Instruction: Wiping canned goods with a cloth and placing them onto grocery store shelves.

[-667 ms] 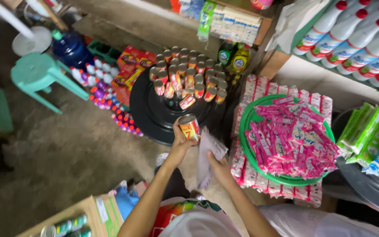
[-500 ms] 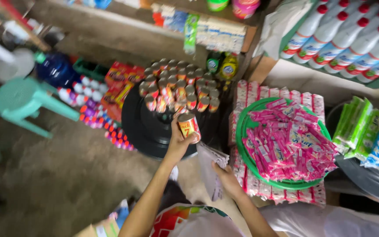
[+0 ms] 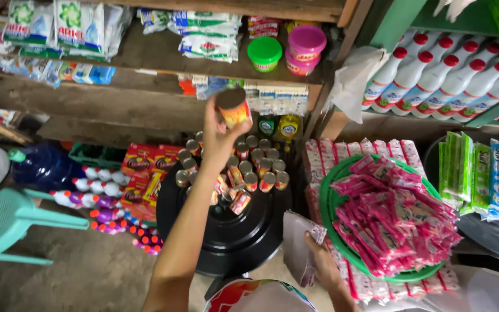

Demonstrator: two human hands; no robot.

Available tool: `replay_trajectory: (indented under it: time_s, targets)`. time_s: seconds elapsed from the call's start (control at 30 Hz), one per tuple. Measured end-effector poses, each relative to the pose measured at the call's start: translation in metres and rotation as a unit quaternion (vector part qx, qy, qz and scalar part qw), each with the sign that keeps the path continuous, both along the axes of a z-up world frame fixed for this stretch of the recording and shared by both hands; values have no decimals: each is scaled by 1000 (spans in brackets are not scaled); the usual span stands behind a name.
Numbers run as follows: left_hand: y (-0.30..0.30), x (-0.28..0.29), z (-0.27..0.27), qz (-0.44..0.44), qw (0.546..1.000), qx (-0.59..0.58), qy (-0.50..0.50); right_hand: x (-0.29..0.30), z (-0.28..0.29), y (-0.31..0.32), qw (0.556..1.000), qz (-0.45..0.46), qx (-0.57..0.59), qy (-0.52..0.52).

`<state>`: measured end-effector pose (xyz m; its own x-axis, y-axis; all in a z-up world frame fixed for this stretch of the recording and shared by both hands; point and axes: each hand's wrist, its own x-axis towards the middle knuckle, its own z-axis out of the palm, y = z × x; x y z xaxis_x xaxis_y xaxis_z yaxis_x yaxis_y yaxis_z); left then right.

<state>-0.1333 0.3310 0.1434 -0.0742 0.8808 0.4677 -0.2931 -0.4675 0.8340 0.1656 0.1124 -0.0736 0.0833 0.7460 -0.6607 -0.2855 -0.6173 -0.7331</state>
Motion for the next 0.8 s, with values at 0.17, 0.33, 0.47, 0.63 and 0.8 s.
replay_trajectory:
  time_s: [0.17,0.33,0.47,0.63,0.8]
  targets:
    - [60,-24,15,-30,998,39,-43,-33,4,8,997,10,39,61]
    - [92,-31,13,-35,999,6,-19,-62,20,21,993,-47,30,104]
    - [108,-36,26,-56,998,39,5,-87,28,32,991,-38,47,118]
    - [124,-35,77,-30,990,100,97,-101,18,39,986,-61,-7,154]
    - [193,-25,111,62,972,157,165,-52,-110,58,995,8,49,86]
